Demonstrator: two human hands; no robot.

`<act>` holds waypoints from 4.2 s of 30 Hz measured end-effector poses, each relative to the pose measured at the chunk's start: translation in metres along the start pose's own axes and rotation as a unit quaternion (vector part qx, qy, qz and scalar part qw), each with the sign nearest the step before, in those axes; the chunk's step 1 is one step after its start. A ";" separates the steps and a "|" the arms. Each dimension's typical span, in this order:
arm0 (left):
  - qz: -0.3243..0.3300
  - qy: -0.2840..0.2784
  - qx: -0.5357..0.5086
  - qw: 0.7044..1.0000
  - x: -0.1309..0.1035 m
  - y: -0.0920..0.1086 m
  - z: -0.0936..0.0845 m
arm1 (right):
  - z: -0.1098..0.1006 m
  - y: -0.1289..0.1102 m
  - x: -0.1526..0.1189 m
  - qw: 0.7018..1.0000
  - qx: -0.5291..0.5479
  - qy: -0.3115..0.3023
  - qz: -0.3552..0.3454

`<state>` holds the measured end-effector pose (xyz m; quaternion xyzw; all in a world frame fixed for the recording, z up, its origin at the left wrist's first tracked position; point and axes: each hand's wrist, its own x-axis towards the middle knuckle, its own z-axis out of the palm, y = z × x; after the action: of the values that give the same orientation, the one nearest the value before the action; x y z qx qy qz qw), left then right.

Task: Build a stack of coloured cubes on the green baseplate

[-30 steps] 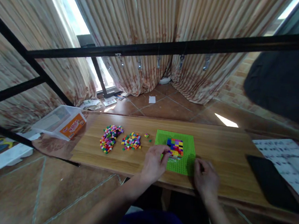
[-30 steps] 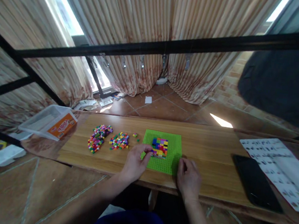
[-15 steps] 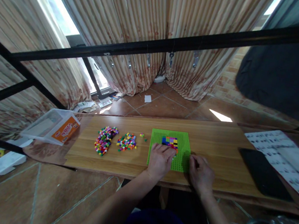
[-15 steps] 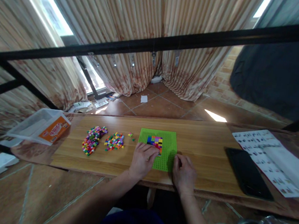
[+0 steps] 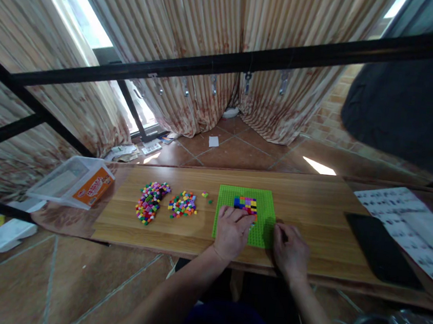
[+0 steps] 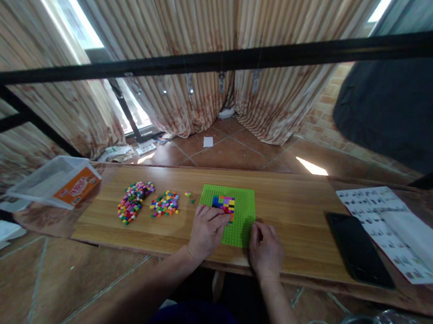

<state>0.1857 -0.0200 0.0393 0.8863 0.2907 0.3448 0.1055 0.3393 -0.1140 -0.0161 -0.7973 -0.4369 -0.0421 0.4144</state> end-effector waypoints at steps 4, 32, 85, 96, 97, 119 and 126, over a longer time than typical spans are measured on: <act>0.021 0.000 0.029 0.999 -0.004 -0.001 0.001 | -0.001 -0.002 0.000 1.000 0.000 -0.007 0.003; 0.008 0.013 0.057 0.998 -0.013 -0.006 -0.019 | 0.000 0.005 0.000 1.000 -0.008 0.000 -0.018; -0.075 0.001 -0.024 0.997 -0.014 -0.018 -0.040 | -0.001 0.009 0.000 0.998 -0.055 -0.009 -0.007; -0.015 -0.052 -0.001 0.999 0.006 -0.008 -0.023 | -0.001 0.004 0.001 1.000 -0.019 -0.004 -0.011; -0.006 -0.055 0.005 0.998 0.007 -0.008 -0.022 | -0.001 0.004 0.000 1.000 -0.021 -0.004 -0.014; -0.012 -0.002 0.006 1.000 0.006 -0.013 -0.003 | -0.002 0.003 0.000 1.000 -0.024 -0.009 -0.012; 0.008 -0.028 0.014 0.999 -0.005 -0.012 -0.009 | -0.002 0.002 0.000 1.000 -0.026 -0.009 -0.003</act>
<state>0.1709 -0.0130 0.0388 0.8992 0.2855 0.3164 0.0990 0.3416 -0.1157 -0.0162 -0.8066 -0.4421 -0.0477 0.3895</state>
